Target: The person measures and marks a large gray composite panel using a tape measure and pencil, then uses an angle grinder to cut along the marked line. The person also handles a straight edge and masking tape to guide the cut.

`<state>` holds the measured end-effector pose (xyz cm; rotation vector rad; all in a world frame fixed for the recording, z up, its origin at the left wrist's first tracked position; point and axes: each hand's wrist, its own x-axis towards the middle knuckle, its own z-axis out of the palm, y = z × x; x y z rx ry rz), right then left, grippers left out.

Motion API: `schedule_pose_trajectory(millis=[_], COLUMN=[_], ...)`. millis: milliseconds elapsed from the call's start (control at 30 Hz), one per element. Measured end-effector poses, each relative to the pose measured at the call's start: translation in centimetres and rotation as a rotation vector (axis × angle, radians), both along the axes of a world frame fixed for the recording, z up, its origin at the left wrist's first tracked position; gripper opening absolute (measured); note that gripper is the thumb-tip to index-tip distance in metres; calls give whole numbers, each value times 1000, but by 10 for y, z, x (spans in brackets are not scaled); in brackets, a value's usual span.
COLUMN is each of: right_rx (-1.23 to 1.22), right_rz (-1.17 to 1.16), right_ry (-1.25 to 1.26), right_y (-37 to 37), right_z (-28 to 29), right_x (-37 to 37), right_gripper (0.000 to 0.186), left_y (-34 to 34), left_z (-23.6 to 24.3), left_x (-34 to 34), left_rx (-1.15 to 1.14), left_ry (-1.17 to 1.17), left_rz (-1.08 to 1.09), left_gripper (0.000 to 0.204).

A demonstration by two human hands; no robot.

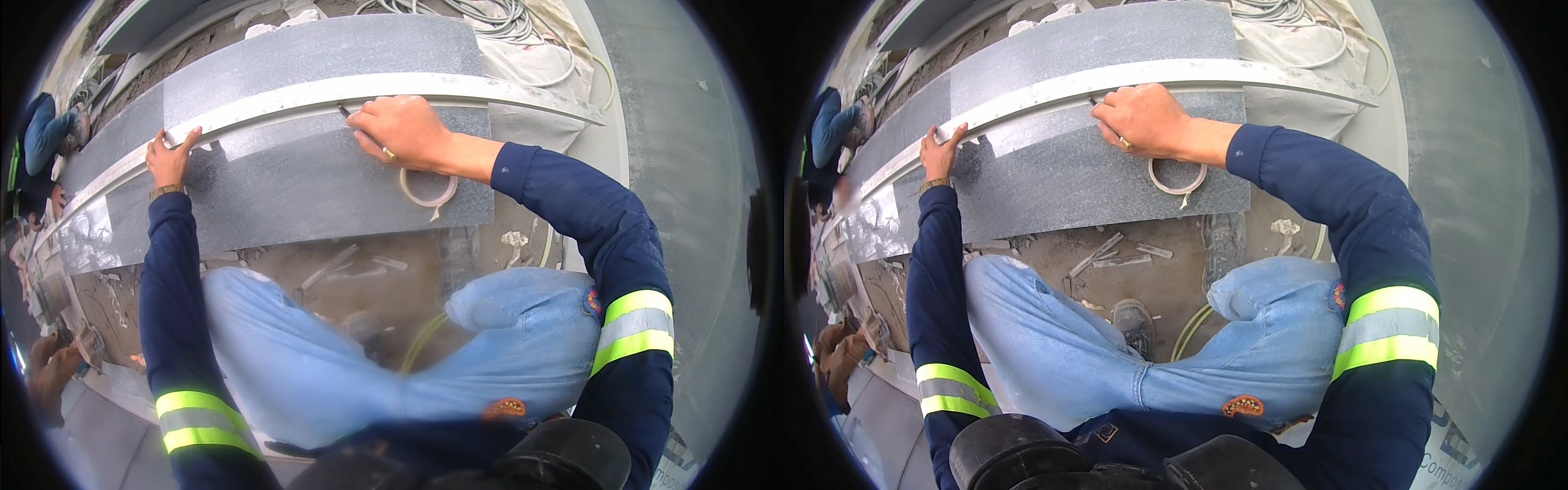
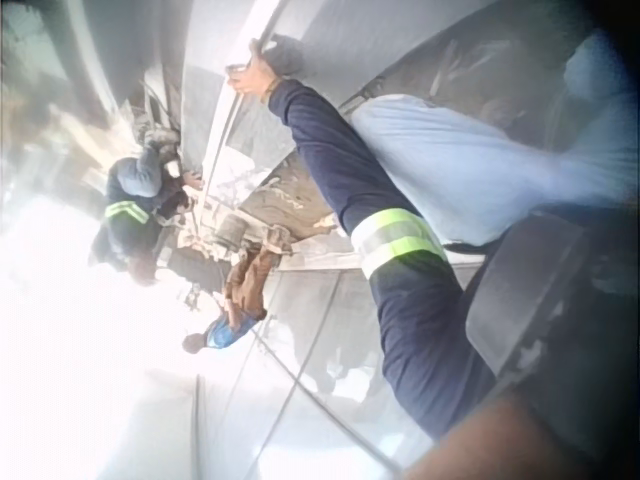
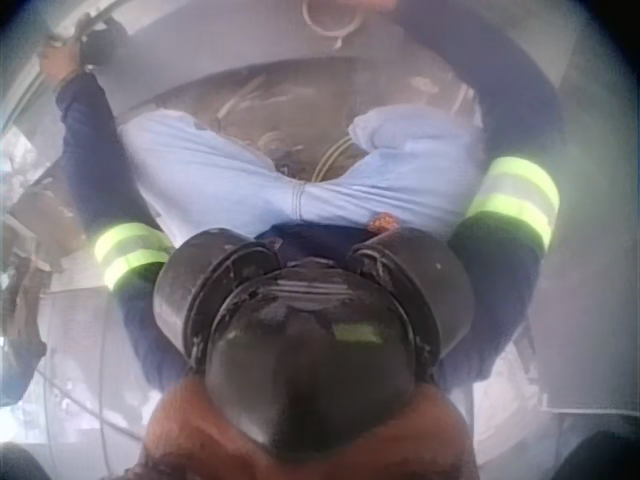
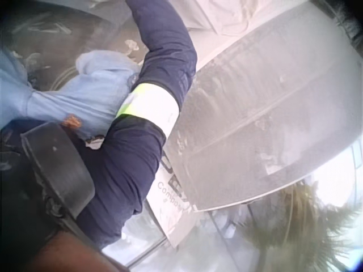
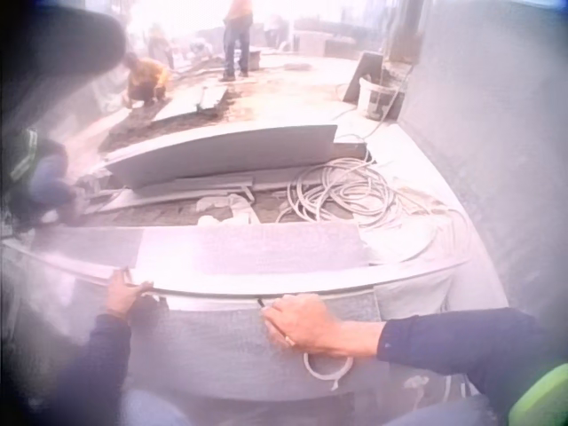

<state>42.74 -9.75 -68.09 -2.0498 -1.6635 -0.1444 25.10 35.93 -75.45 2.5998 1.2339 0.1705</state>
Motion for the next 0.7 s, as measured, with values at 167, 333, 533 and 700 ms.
schedule_pose_trajectory(millis=[167,333,533,700], right_rx=[13,-3,-11,-67], right_rz=[-5,-17,-60,-168], right_ry=[-36,-94,-102,-110], right_y=[-7,-32,-80,-139], right_z=[1,2,0,5], right_x=[5,12,25,38], right_gripper=[13,14,15,14], left_y=[8,10,21,28], left_z=[-2,-6,-12,-15], left_x=[-4,-4,-7,-5], left_rx=[-5,3,44,51], left_ry=[-18,-10,11,36], left_rz=[-5,-6,-15,-27], left_gripper=[114,115,113,112])
